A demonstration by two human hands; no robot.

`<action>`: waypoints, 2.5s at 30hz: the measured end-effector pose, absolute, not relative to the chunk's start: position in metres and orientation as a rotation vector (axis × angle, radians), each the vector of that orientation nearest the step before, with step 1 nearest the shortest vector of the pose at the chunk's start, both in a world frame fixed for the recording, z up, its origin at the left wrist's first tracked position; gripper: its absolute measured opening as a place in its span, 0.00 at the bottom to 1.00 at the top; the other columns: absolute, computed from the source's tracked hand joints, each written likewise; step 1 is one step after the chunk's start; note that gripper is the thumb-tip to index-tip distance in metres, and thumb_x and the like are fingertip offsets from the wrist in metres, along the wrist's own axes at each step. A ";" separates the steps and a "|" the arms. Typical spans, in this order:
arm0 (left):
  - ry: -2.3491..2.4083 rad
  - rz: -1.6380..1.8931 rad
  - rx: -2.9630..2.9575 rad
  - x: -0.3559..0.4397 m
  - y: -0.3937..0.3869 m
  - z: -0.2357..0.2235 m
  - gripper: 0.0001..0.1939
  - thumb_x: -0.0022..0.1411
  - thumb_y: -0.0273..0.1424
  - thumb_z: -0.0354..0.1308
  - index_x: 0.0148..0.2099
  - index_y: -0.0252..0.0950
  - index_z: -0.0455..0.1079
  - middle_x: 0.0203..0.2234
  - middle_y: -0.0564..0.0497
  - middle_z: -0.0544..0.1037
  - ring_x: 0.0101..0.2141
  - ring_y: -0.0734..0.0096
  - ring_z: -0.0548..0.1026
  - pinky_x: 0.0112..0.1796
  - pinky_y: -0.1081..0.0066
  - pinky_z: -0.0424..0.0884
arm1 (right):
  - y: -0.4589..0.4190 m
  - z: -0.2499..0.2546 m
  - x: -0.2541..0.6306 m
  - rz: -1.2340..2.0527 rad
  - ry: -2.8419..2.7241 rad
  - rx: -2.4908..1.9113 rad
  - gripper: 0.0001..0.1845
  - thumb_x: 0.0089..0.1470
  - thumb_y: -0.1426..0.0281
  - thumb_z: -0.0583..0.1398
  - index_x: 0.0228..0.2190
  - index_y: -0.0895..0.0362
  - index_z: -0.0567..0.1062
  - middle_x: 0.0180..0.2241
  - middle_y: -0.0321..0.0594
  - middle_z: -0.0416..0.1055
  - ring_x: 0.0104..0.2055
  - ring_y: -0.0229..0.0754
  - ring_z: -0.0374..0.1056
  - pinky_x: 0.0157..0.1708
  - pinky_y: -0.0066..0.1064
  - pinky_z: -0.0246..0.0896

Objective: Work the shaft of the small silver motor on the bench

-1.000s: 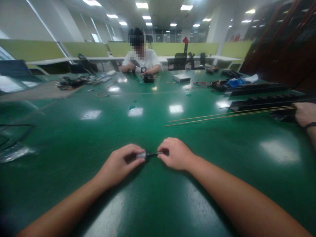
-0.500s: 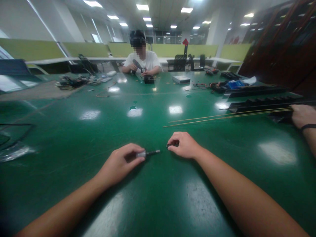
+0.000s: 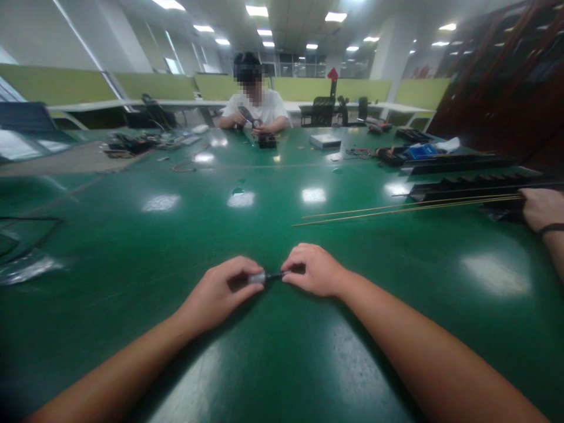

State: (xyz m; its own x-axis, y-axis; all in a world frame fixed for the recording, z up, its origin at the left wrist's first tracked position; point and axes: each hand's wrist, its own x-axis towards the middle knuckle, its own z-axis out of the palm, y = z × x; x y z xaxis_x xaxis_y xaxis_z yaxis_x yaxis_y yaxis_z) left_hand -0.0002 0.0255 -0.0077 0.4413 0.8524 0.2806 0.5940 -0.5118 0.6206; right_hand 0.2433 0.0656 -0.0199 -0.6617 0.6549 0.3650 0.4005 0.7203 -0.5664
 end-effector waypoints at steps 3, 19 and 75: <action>1.164 0.777 2.284 0.007 0.022 -0.008 0.07 0.60 0.28 0.64 0.41 0.38 0.74 0.37 0.50 0.79 0.39 0.65 0.76 0.42 0.67 0.71 | 0.057 -0.022 0.233 0.541 -2.393 -0.779 0.05 0.54 0.71 0.65 0.35 0.57 0.80 0.33 0.41 0.78 0.38 0.41 0.69 0.41 0.33 0.63; 1.283 0.754 2.362 0.010 0.023 -0.010 0.09 0.61 0.34 0.63 0.43 0.38 0.74 0.37 0.49 0.79 0.39 0.62 0.76 0.42 0.64 0.71 | 0.051 -0.024 0.229 0.449 -2.387 -0.818 0.05 0.56 0.70 0.64 0.35 0.56 0.80 0.34 0.41 0.78 0.39 0.43 0.69 0.43 0.35 0.62; 1.294 0.805 2.299 -0.005 0.028 -0.009 0.08 0.59 0.29 0.64 0.42 0.37 0.73 0.38 0.50 0.77 0.40 0.65 0.76 0.43 0.66 0.71 | 0.057 -0.022 0.238 0.472 -2.295 -0.989 0.04 0.52 0.72 0.64 0.33 0.57 0.79 0.31 0.40 0.76 0.36 0.41 0.68 0.40 0.33 0.62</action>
